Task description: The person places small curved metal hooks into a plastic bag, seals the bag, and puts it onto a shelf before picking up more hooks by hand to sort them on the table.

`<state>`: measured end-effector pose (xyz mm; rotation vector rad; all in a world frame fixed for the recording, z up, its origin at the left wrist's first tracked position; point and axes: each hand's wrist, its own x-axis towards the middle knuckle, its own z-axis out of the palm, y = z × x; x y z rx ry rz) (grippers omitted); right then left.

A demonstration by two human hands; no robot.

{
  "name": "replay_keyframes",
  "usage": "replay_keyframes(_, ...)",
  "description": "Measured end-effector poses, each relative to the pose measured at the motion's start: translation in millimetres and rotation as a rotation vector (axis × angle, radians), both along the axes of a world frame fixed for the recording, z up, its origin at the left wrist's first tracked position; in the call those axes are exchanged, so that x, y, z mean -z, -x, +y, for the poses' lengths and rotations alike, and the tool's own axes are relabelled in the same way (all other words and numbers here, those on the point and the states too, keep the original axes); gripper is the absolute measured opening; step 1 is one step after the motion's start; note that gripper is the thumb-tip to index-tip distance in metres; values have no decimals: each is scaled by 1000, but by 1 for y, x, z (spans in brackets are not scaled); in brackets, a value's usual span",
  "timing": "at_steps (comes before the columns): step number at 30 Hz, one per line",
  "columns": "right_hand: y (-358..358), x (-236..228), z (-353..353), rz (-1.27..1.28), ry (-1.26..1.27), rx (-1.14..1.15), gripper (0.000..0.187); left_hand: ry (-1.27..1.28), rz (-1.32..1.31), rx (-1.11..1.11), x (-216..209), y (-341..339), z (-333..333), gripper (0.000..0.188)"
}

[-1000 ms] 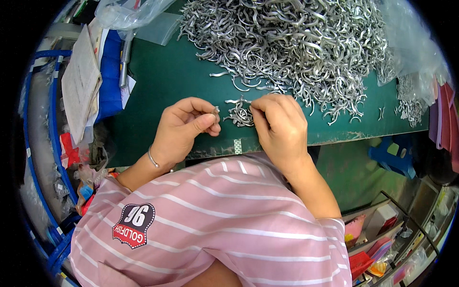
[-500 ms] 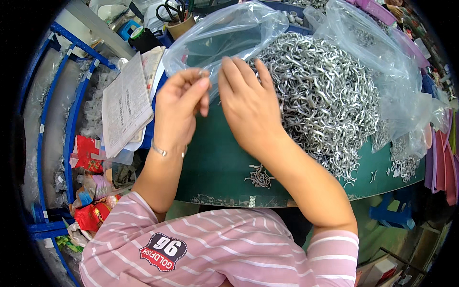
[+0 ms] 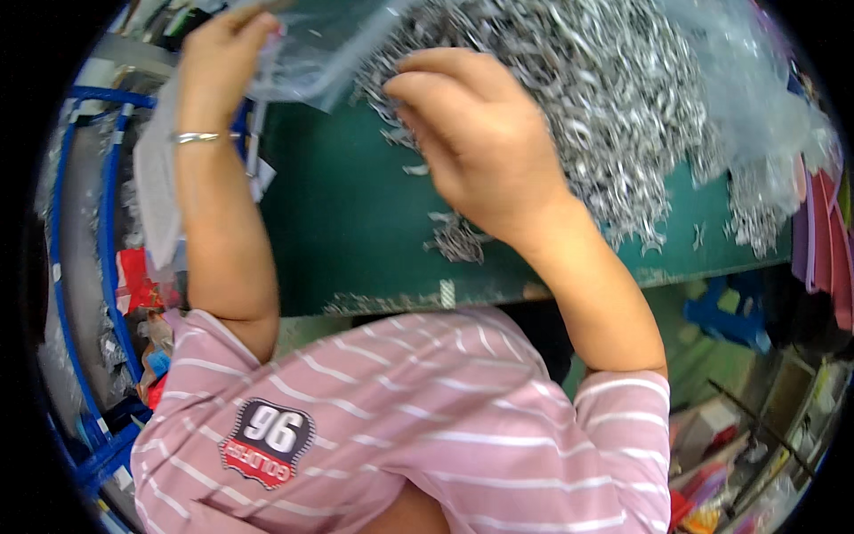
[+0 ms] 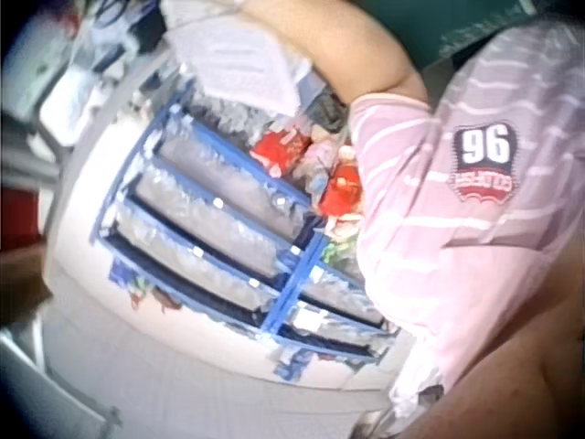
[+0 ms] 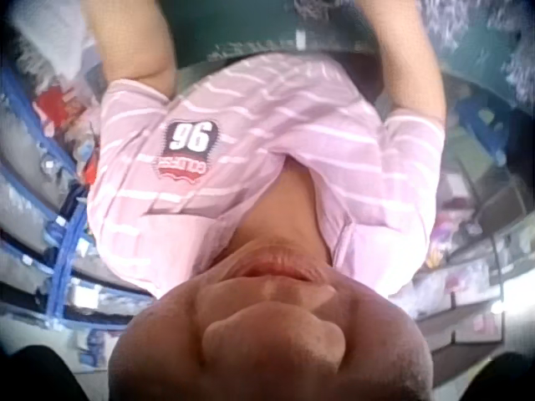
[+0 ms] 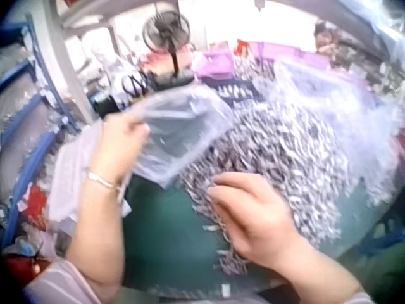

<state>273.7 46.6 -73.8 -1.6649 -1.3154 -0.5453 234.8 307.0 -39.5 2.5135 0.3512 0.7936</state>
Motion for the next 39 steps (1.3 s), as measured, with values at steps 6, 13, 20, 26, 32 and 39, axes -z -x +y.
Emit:
replay_keyframes(6, 38, 35, -88, 413, 371, 158, 12, 333, -146, 258, 12, 58, -96, 16)
replay_keyframes(13, 57, 64, -92, 362, 416, 374, 22, 161, 264, 603, 93, 80, -146, 19)
replay_keyframes(20, 54, 71, -80, 207, 483, 482, 15, 315, 313, 595, 98, 84, -147, 15)
replay_keyframes(26, 55, 77, -83, 155, 359, 424, 12, 482, 258, 548, 85, 82, -155, 15)
replay_keyframes(32, 80, 72, -70, 348, 81, 134, 23, 1129, 656, 494, 79, 82, -161, 13)
replay_keyframes(39, 54, 67, -60, 286, 280, 228, 17, 1115, 416, 354, 95, 96, -141, 9)
